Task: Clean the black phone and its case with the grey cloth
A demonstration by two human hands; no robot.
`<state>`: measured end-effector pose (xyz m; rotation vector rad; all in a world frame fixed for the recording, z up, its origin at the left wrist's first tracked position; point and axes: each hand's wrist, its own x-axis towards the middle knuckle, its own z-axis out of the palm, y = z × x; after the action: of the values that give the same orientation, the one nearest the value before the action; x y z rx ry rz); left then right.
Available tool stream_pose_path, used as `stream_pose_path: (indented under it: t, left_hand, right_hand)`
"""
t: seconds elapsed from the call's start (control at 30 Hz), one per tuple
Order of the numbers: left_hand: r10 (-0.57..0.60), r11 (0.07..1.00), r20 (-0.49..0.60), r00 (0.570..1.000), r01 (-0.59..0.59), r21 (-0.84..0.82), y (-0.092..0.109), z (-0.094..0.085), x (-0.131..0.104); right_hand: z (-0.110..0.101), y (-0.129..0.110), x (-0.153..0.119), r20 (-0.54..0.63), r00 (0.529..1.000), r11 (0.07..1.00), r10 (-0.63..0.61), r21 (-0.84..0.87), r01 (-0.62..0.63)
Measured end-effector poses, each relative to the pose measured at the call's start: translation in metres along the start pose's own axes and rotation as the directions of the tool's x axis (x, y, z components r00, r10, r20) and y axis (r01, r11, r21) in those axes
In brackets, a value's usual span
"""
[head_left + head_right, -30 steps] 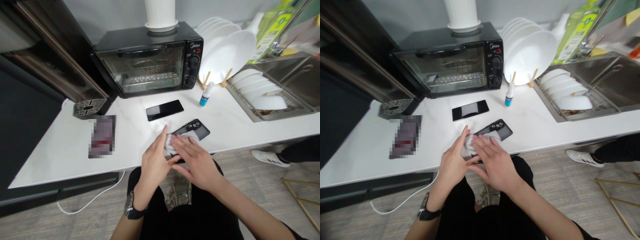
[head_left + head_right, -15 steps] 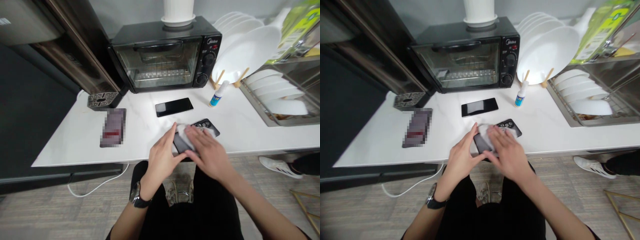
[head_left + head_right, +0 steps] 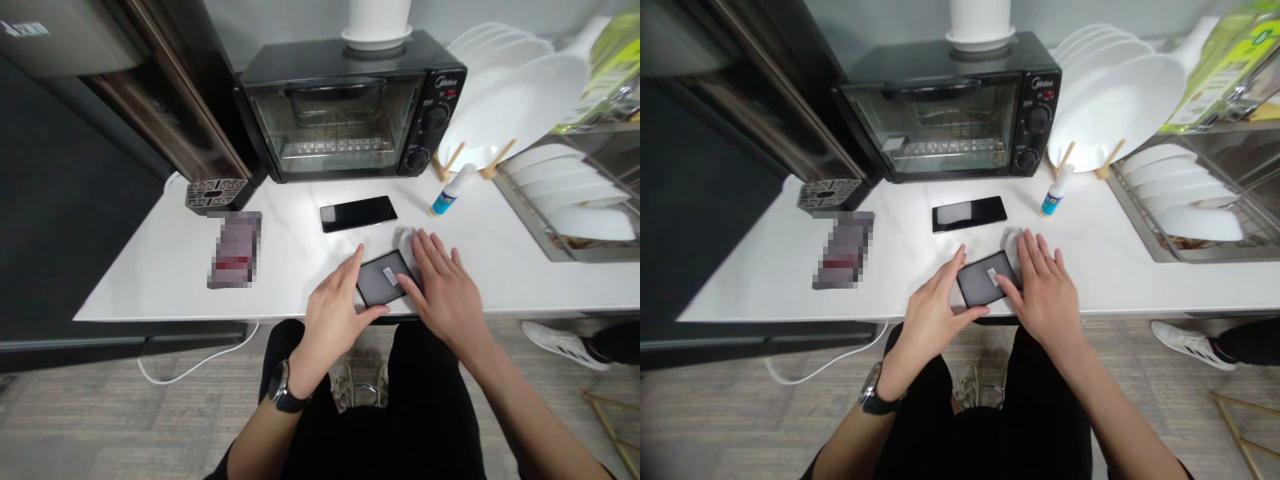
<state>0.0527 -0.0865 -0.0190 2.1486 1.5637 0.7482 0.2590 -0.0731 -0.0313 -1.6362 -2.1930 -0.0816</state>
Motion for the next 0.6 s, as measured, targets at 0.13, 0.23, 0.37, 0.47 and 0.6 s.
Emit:
stream_pose_path:
  t: [0.13,0.23,0.37,0.47,0.6]
  left_hand:
    - [0.036,0.998,0.002,0.999,-0.036,0.047,-0.003,0.001,0.000]
    - [0.035,0.998,0.011,0.999,-0.035,0.044,-0.004,0.000,-0.001]
    - [-0.005,1.000,0.013,1.000,0.005,0.014,-0.001,0.000,0.000]
    - [-0.008,1.000,0.025,1.000,0.008,0.028,-0.002,0.000,0.001]
    - [0.012,0.999,0.028,1.000,-0.013,0.043,-0.004,0.000,0.001]
  right_hand:
    - [0.000,-0.032,-0.011,0.077,0.973,0.972,-0.218,0.107,0.210]
    - [-0.004,-0.033,-0.010,0.132,0.935,0.936,-0.329,0.174,0.305]
    - [-0.004,0.000,-0.001,0.060,0.995,0.997,-0.075,0.032,0.073]
    - [-0.002,-0.010,-0.006,0.030,0.998,0.998,-0.054,0.026,0.053]
    - [-0.004,-0.033,-0.013,0.130,0.928,0.926,-0.350,0.194,0.323]
